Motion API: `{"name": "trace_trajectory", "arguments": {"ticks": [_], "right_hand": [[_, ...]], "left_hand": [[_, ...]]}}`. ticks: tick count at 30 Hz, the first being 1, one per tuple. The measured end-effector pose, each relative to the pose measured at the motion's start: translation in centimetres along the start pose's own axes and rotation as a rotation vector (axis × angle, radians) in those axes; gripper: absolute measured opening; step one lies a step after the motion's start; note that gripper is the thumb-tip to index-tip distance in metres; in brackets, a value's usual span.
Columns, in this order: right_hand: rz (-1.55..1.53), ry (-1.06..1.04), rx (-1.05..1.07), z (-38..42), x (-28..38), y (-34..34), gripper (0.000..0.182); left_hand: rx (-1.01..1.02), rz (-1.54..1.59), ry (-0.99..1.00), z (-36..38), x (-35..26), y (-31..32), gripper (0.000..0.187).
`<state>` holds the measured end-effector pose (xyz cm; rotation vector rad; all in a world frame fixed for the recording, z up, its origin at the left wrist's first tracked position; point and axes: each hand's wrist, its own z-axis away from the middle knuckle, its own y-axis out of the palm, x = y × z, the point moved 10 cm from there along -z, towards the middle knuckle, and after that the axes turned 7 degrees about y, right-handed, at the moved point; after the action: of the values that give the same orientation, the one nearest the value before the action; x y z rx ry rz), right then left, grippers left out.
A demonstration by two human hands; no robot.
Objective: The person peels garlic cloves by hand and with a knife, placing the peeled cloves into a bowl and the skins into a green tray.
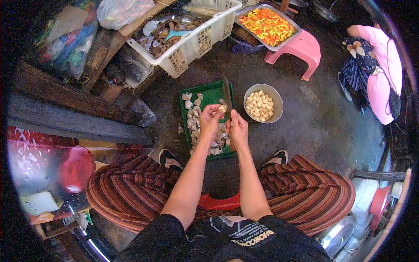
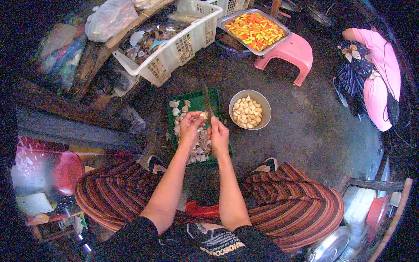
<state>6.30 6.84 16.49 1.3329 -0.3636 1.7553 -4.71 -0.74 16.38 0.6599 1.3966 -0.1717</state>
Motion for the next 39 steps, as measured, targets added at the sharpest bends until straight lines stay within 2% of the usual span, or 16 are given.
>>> {"name": "trace_trajectory", "arguments": {"ticks": [4, 8, 10, 18, 21, 24, 26, 28, 30, 34, 37, 39], "right_hand": [[0.262, -0.150, 0.017, 0.1, 1.4, 0.4, 0.036], [0.269, -0.063, 0.026, -0.1, 0.8, 0.0, 0.034], [0.070, 0.023, 0.018, -0.2, -0.2, -0.4, 0.036], [-0.095, 0.183, 0.069, 0.2, -0.9, -0.9, 0.038], [-0.144, 0.197, 0.085, 0.0, -1.4, -1.0, 0.036], [-0.089, 0.166, 0.054, 0.2, -0.9, -0.7, 0.038], [-0.032, 0.136, 0.012, 0.4, -0.6, -0.8, 0.040], [0.049, 0.100, 0.011, 0.2, -0.5, -0.7, 0.038], [0.047, 0.113, -0.001, 0.0, -0.7, -0.9, 0.038], [0.008, 0.064, -0.028, -0.1, -0.5, -1.0, 0.039], [-0.018, 0.046, -0.061, -0.6, -0.4, -2.6, 0.041], [0.005, 0.035, -0.062, -0.7, -0.3, -3.0, 0.042]], "left_hand": [[0.041, -0.131, 0.030, -0.3, -0.5, -0.2, 0.017], [0.076, -0.241, 0.021, -0.3, -1.2, 0.0, 0.016], [0.095, -0.238, 0.030, -0.3, -1.3, 0.3, 0.016], [0.227, -0.142, 0.008, -0.2, -0.9, 0.7, 0.019], [0.241, 0.020, -0.059, -0.1, 0.1, 0.9, 0.018], [0.195, 0.011, -0.063, 0.1, 0.6, 1.2, 0.016], [0.031, -0.254, 0.027, 0.2, -0.2, 0.0, 0.015], [0.007, -0.260, 0.015, 0.2, -0.2, -0.2, 0.014], [0.010, -0.095, -0.044, 0.3, 0.6, -0.1, 0.014], [-0.007, -0.101, -0.036, 0.1, 1.1, -0.3, 0.017], [0.059, -0.045, -0.116, 0.1, 1.9, -1.0, 0.020], [0.167, 0.089, -0.237, 0.5, 2.7, -0.4, 0.026]]}}
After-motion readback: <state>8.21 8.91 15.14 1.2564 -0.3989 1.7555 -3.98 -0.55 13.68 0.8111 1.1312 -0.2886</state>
